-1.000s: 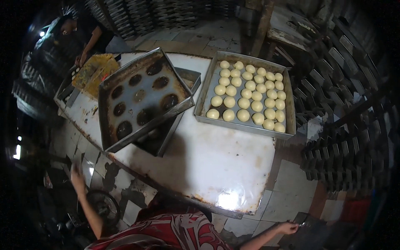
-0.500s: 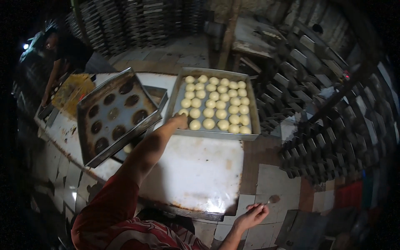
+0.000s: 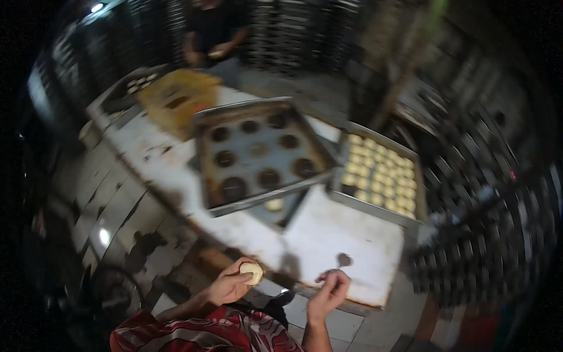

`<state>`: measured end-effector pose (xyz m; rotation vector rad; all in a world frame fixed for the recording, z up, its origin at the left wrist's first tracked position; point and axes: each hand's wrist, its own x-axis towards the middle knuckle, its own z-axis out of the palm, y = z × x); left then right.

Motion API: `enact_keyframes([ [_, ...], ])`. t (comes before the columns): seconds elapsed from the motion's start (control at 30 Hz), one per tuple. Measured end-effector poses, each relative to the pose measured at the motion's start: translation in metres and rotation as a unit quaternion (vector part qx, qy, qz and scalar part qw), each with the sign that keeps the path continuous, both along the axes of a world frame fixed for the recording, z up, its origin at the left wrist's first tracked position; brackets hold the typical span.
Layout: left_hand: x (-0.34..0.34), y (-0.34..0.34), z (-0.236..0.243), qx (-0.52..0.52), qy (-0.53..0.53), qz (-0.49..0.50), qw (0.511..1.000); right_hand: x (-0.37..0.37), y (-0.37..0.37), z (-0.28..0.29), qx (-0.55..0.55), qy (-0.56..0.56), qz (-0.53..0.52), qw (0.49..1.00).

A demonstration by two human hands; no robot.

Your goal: The recorder is filling rounds of dough with a yellow mixture (possibly pineapple jam or similar) and placing them into metal trays.

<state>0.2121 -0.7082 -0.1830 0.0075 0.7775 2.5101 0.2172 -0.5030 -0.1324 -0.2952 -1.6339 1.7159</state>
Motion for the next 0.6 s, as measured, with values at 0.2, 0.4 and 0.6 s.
enact_keyframes([
  [0.2,0.039,-0.13,0.038,-0.433,0.143,0.279,0.845,-0.044,-0.267,0.01,0.301,0.107,0.241,0.917],
  [0.4,0.023,-0.243,0.054,0.071,0.059,0.217,0.972,-0.16,-0.373,0.043,0.21,-0.04,0.356,0.91],
  [0.6,-0.018,-0.307,-0.02,-0.11,-0.269,0.252,0.923,-0.332,-0.416,0.159,0.501,0.101,0.279,0.813],
])
